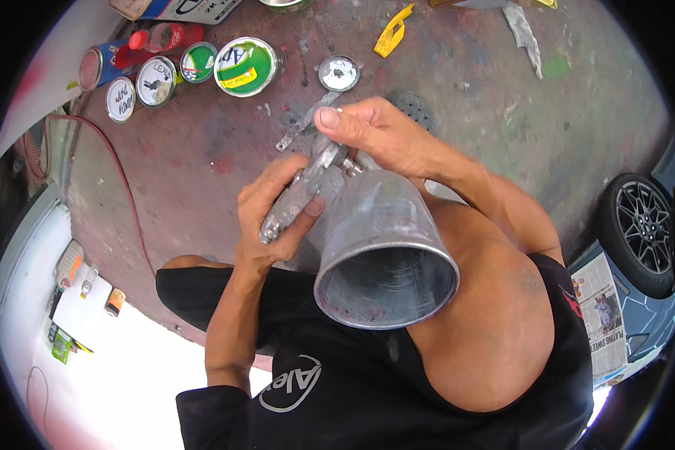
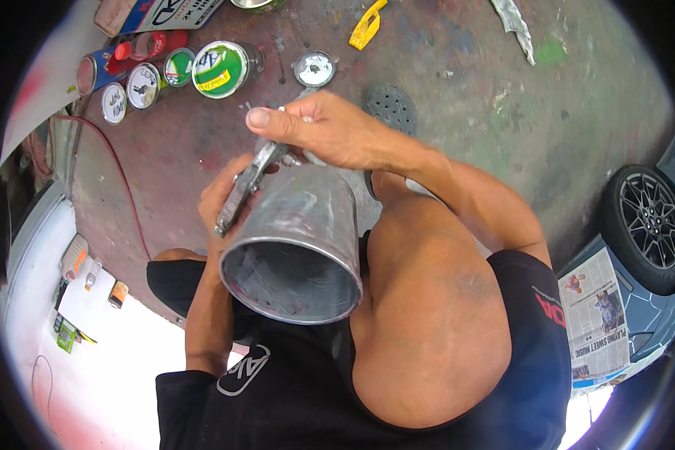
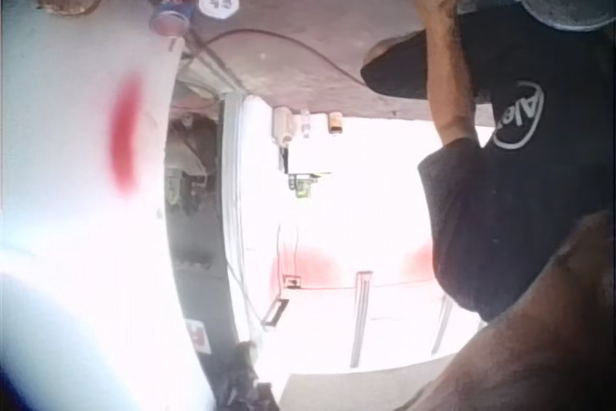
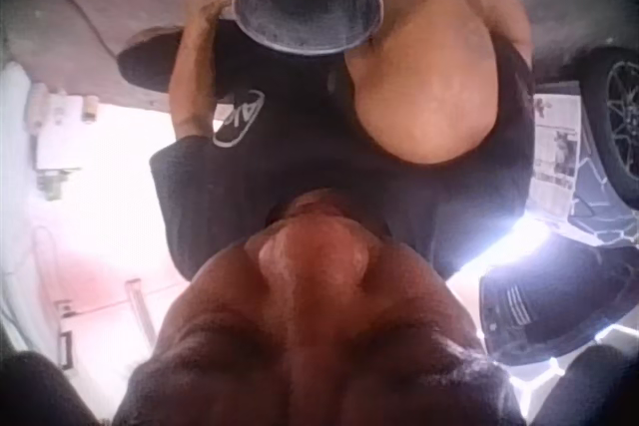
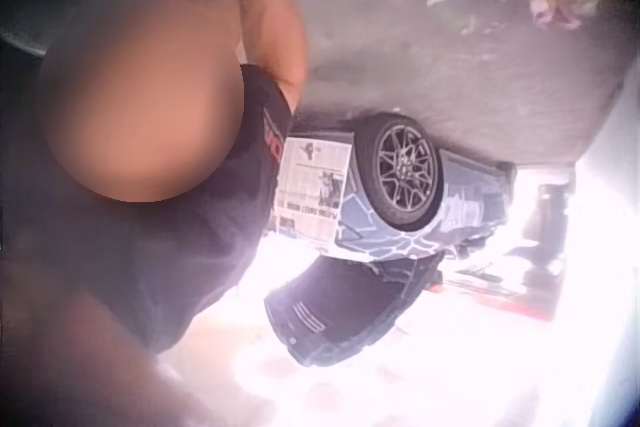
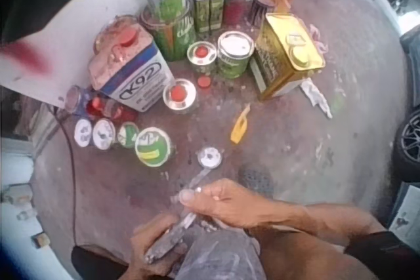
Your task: The person pours thinner into a spray gun, retrieves a cloth, and wipes the spray gun and surrounding area. They then disassemble the spray gun, clean its parts with the cloth, and reassemble it.
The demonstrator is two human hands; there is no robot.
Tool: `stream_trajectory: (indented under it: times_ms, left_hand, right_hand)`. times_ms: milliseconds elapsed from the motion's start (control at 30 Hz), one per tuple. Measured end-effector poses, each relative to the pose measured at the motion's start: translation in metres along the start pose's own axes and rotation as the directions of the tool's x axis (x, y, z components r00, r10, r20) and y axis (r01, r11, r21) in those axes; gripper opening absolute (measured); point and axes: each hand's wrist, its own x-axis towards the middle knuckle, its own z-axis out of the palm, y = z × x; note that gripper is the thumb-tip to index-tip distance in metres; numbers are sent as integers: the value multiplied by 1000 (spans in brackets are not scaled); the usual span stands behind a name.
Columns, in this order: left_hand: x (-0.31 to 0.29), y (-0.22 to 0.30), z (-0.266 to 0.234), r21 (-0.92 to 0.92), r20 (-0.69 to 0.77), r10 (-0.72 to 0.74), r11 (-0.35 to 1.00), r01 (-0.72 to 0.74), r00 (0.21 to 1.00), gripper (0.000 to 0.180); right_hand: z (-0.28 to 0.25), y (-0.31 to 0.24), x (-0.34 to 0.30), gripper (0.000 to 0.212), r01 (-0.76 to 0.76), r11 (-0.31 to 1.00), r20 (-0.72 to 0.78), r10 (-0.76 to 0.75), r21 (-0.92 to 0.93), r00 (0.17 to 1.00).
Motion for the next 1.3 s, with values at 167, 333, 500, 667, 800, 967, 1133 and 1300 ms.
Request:
stream_trajectory:
  times_ms: [167, 333, 500, 667, 800, 967, 1133, 1300]
  left_hand:
    - [-1, -2, 10, 288, -19, 169, 945, -156, 985, 49]
    - [-2, -2, 20, 286, -69, 197, 943, -170, 978, 51]
    - [-1, 0, 9, 205, -109, 149, 971, -124, 983, 44]
    - [-1, 6, 3, 156, -89, 140, 980, -125, 986, 41]
    - [-3, 9, 2, 159, -117, 129, 981, -110, 985, 38]
    - [-5, 6, -4, 103, -157, 69, 993, -53, 985, 38]
    - [-5, 5, -6, -21, -171, -39, 999, 36, 984, 37]
    - [-4, 9, -9, -10, -111, -3, 1000, 2, 994, 36]
  right_hand:
    - [2, -12, -4, 64, -53, 997, -45, 51, -48, 998]
    - [-9, -20, 0, 70, -100, 960, 4, 104, -261, 995]
    - [-8, -4, 9, 79, -1, 999, 92, -4, 51, 996]
    - [0, 2, 10, 71, 206, 975, 104, -215, 88, 971]
    - [4, -12, 3, 72, 202, 972, 147, -219, 123, 965]
    - [9, -21, 2, 75, 133, 990, 188, -141, 50, 972]
    - [9, -18, 14, 73, 211, 972, 208, -229, 107, 951]
    - [8, -20, 16, 72, 335, 941, 206, -337, 45, 919]
